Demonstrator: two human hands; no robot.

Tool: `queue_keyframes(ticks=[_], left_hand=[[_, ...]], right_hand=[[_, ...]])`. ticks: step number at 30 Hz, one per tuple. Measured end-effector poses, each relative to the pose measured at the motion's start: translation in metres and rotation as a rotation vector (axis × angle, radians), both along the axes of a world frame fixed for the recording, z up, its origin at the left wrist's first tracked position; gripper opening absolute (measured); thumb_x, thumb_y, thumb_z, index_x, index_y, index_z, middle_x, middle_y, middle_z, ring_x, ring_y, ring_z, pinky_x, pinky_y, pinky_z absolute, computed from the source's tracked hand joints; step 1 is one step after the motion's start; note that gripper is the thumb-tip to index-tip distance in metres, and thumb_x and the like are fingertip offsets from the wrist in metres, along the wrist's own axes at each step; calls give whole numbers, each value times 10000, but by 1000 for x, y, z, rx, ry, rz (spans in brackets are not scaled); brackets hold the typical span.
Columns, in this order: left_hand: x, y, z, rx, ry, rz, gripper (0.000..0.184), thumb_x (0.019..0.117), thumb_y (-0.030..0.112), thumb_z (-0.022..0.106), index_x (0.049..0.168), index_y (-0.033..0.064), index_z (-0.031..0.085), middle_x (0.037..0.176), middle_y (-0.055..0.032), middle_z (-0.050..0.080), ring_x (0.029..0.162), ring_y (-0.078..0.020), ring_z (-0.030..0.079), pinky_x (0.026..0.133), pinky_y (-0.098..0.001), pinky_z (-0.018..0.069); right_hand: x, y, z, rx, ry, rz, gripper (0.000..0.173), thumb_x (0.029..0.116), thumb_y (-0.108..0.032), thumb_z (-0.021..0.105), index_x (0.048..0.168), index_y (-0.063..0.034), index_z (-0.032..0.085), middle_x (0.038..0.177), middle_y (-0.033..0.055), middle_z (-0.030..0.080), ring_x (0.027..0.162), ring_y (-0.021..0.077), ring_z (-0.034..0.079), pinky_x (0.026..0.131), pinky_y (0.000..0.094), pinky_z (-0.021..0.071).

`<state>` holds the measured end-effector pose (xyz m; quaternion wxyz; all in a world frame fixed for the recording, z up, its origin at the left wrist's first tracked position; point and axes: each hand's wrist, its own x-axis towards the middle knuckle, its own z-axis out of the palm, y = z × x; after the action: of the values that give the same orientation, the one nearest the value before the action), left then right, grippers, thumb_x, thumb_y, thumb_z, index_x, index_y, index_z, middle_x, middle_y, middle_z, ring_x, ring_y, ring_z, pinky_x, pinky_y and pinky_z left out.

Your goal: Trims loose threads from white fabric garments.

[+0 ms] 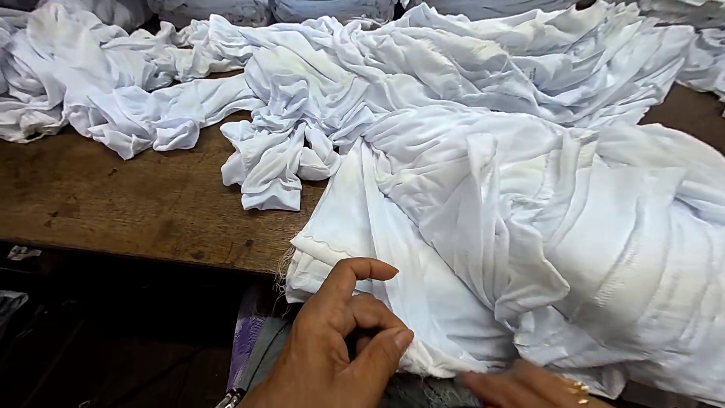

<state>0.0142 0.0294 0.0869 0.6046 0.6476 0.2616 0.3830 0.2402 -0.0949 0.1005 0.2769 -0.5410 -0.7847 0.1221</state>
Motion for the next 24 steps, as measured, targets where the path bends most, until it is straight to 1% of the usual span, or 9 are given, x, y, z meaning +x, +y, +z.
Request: queue_keyframes(ticks=[1, 2, 4, 6, 11, 17, 21, 24], left_hand=[[0, 0, 1, -2, 1, -1, 467, 966, 44, 661, 1392, 59, 472, 815, -29, 702, 671, -94, 646, 606, -215, 546], [0, 0, 2, -7, 0, -3, 465, 966, 42, 660, 1392, 61, 475, 816, -31, 701, 671, -96, 645, 606, -215, 544], [0, 0, 3, -14, -8, -4, 464, 965, 37, 659, 1391, 62, 476, 816, -37, 702, 675, -101, 652, 612, -220, 551], [1, -1, 4, -17, -16, -4, 469, 964, 32, 657, 1394, 55, 472, 815, -38, 703, 679, -102, 657, 619, -225, 558], [3, -4, 5, -65, -20, 7, 480, 959, 25, 660, 1397, 69, 466, 810, -47, 713, 634, -96, 642, 562, -207, 530], [4, -4, 7, -134, -36, 6, 489, 962, 11, 660, 1403, 77, 459, 831, -77, 730, 647, -153, 699, 554, -252, 593], [7, -7, 8, -147, -29, 6, 480, 961, -2, 658, 1392, 70, 457, 847, -74, 739, 681, -177, 729, 588, -290, 633], [7, -6, 7, -156, -37, 2, 474, 963, -2, 656, 1389, 67, 459, 841, -79, 738, 685, -186, 733, 593, -298, 637]], right_hand=[[4, -1, -1, 64, -30, -63, 489, 1066, -378, 433, 1227, 15, 675, 913, 199, 667, 783, 300, 633, 652, 420, 509], [6, -1, -2, 122, -69, -110, 439, 1073, -314, 435, 1248, 9, 674, 898, 185, 650, 770, 288, 612, 646, 401, 489], [10, 0, -2, 191, -144, -154, 388, 1065, -270, 474, 1257, -2, 678, 874, 166, 637, 752, 275, 599, 626, 381, 474], [9, 0, -4, 216, -185, -161, 377, 1062, -275, 488, 1240, -6, 684, 866, 160, 643, 742, 275, 606, 614, 383, 472], [7, 4, -10, 241, -181, -141, 363, 1056, -276, 502, 1194, -11, 709, 820, 141, 635, 700, 264, 588, 594, 374, 455], [12, 3, -10, 223, -178, -142, 372, 1056, -278, 497, 1217, -15, 704, 826, 145, 640, 701, 270, 593, 593, 380, 458], [8, 6, -12, 223, -169, -142, 372, 1060, -288, 500, 1217, -15, 699, 814, 146, 642, 692, 272, 591, 590, 382, 455], [6, 8, -13, 235, -179, -143, 366, 1059, -277, 498, 1200, -8, 702, 805, 142, 634, 686, 270, 587, 586, 378, 453]])
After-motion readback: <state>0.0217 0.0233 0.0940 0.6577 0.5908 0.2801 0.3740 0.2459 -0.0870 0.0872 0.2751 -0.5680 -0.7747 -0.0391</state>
